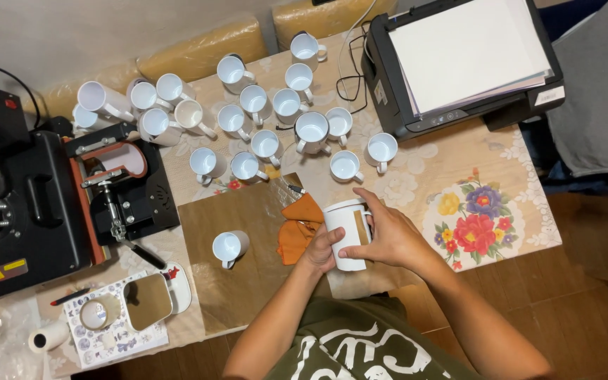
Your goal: Applying heat-resistant tape and designs to ceramic mugs in preparation for heat press printing.
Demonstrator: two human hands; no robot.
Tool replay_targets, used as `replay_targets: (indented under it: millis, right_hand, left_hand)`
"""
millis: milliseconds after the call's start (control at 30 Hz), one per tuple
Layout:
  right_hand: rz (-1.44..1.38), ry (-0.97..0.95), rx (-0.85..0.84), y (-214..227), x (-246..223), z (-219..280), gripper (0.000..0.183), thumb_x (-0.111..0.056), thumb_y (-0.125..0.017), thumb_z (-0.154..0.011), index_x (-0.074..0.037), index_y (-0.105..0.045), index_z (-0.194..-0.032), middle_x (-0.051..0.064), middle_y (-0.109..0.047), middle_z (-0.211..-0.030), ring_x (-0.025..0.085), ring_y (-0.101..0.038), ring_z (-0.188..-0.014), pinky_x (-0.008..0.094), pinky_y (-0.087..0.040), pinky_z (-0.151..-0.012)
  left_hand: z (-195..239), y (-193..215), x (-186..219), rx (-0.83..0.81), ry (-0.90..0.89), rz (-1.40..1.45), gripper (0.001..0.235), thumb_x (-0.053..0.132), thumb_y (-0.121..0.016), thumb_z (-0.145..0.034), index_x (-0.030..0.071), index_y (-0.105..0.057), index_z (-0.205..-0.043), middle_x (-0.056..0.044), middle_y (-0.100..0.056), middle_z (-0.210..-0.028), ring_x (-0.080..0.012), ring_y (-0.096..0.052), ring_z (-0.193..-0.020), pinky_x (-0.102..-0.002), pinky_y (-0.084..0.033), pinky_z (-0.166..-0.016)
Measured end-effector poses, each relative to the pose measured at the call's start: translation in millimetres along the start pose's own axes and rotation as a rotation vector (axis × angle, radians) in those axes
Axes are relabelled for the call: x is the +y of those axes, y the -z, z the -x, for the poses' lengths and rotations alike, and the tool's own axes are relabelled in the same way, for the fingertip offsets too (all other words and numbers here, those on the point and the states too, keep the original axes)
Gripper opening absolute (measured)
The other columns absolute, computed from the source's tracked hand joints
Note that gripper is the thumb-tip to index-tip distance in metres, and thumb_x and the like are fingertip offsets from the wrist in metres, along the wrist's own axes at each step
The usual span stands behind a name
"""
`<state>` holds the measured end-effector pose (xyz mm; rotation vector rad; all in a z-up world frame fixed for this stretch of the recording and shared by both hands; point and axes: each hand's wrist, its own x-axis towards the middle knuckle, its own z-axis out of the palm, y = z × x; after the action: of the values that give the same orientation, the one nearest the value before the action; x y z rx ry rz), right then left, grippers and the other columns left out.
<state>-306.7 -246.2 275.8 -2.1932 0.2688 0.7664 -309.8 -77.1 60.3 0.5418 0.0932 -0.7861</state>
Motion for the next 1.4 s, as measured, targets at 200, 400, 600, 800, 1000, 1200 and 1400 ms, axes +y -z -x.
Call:
replay_targets:
  millis: [200, 400, 600, 800, 1000, 1200, 1400]
  right_hand:
    - [-0.211, 0.107, -0.054, 9, -4, -6, 0.114, -0.023, -0.104, -0.074, -0.013, -0.048, -0.172, 0.033, -0.076, -0.136, 0.051, -0.077, -0.127, 0.059, -0.063, -0.1]
    - [-0.524, 0.238, -0.088, -4, 31, -28, 0.057, 0.002, -0.077, -0.095, 0.008, -0.064, -0.149, 0.011, -0.066, -0.09, 0.019, -0.066, -0.074, 0.03, -0.06, -0.064]
    - [-0.166, 0.276, 0.201, 6, 9, -17, 0.053, -0.008, -0.081, -0.094, 0.003, -0.068, -0.144, 0.016, -0.076, -0.089, 0.026, -0.072, -0.067, 0.039, -0.06, -0.062]
    - [-0.234, 0.374, 0.432, -7, 30, -16, 0.033, -0.006, -0.09, -0.087, -0.004, -0.086, -0.121, 0.01, -0.074, -0.079, 0.019, -0.068, -0.065, 0.033, -0.058, -0.058]
    - [-0.093, 0.568, 0.59, 4, 27, -9, 0.026, -0.015, -0.09, -0.092, -0.018, -0.088, -0.117, 0.003, -0.088, -0.11, 0.03, -0.076, -0.106, 0.043, -0.062, -0.096]
    - [-0.207, 0.547, 0.57, -1, 29, -1, 0.038, -0.008, -0.092, -0.088, -0.009, -0.086, -0.126, 0.011, -0.087, -0.107, 0.031, -0.081, -0.104, 0.04, -0.069, -0.086]
    - [-0.234, 0.592, 0.592, -11, 32, 3, 0.042, -0.006, -0.092, -0.086, -0.01, -0.085, -0.127, 0.012, -0.088, -0.11, 0.032, -0.082, -0.106, 0.043, -0.069, -0.09]
  left_hand:
    - [0, 9, -11, 0.023, -0.047, 0.173, 0.061, 0.032, -0.09, -0.084, 0.008, -0.076, -0.138, -0.02, -0.085, -0.121, -0.0299, -0.084, -0.11, -0.051, -0.069, -0.102]
    - [-9, 50, -30, 0.042, -0.063, 0.238, 0.067, 0.028, -0.085, -0.081, 0.008, -0.075, -0.145, -0.019, -0.085, -0.122, -0.0334, -0.083, -0.107, -0.057, -0.065, -0.107]
    - [3, -30, 14, 0.084, -0.149, 0.229, 0.059, 0.021, -0.087, -0.081, 0.008, -0.078, -0.138, -0.015, -0.086, -0.119, -0.029, -0.083, -0.108, -0.052, -0.066, -0.105]
    - [-6, -20, 9, 0.074, -0.196, 0.207, 0.06, 0.02, -0.088, -0.076, 0.01, -0.079, -0.135, -0.016, -0.086, -0.114, -0.0298, -0.084, -0.106, -0.055, -0.067, -0.103]
    - [-17, -13, 1, 0.061, -0.229, 0.238, 0.06, 0.021, -0.087, -0.074, 0.01, -0.081, -0.133, -0.015, -0.087, -0.111, -0.0302, -0.085, -0.103, -0.053, -0.068, -0.1]
    - [-15, -32, 10, 0.079, -0.257, 0.187, 0.054, 0.019, -0.086, -0.075, 0.01, -0.082, -0.128, -0.014, -0.087, -0.108, -0.0278, -0.085, -0.102, -0.052, -0.068, -0.099]
    - [-12, -32, 15, 0.135, -0.277, 0.139, 0.059, 0.018, -0.083, -0.074, 0.01, -0.08, -0.132, -0.014, -0.087, -0.107, -0.0275, -0.084, -0.098, -0.052, -0.069, -0.095]
